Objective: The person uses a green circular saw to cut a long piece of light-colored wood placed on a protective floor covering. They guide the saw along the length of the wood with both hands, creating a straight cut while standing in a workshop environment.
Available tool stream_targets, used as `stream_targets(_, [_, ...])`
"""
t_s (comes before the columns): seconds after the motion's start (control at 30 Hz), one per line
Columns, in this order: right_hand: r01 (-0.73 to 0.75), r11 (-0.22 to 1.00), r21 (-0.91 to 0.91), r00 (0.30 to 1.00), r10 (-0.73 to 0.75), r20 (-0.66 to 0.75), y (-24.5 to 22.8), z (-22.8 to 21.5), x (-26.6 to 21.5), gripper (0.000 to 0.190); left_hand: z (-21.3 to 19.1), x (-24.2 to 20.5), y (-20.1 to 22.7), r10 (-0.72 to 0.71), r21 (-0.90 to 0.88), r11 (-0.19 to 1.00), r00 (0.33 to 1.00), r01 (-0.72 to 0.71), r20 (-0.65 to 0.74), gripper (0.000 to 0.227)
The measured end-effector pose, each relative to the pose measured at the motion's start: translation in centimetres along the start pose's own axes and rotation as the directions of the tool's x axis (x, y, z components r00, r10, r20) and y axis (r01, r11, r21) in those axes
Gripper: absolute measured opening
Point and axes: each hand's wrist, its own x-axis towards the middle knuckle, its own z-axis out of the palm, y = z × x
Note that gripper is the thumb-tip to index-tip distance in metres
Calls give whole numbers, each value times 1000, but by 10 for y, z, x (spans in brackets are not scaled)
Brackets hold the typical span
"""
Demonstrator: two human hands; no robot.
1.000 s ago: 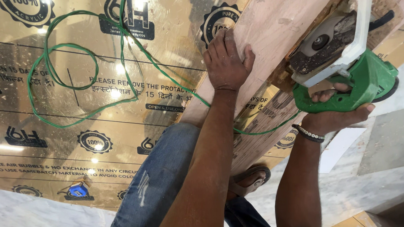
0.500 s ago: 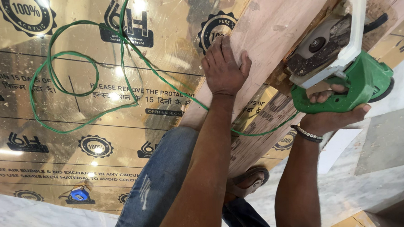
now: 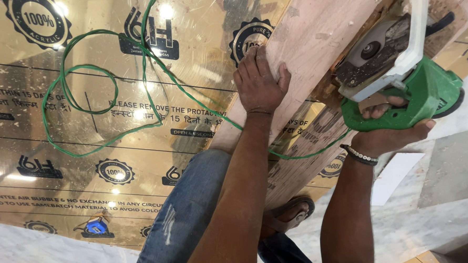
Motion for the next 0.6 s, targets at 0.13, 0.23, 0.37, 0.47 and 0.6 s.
stream_targets(0.13, [-27,998,49,1000,26,9,0,0,3,86,0,-2,-2,-1,-2,1000,1000,1,8,59])
stream_targets(0.23, [-9,1000,9,1000,9,15,0,0,1,85,1,-4,-3,-9,-4,1000,1000,9,30,59])
stream_targets(0.37, [-45,997,66,999,43,23,-1,-1,3,84,2,-5,-5,-8,0,1000,999,8,38,60])
stream_targets(0.47, [-7,999,33,1000,6,29,2,-3,3,84,3,-7,-6,-6,2,1000,999,6,48,60])
stream_targets(0.6, [-10,999,39,1000,10,20,3,-4,4,84,3,-8,-7,-9,2,1000,999,9,50,60])
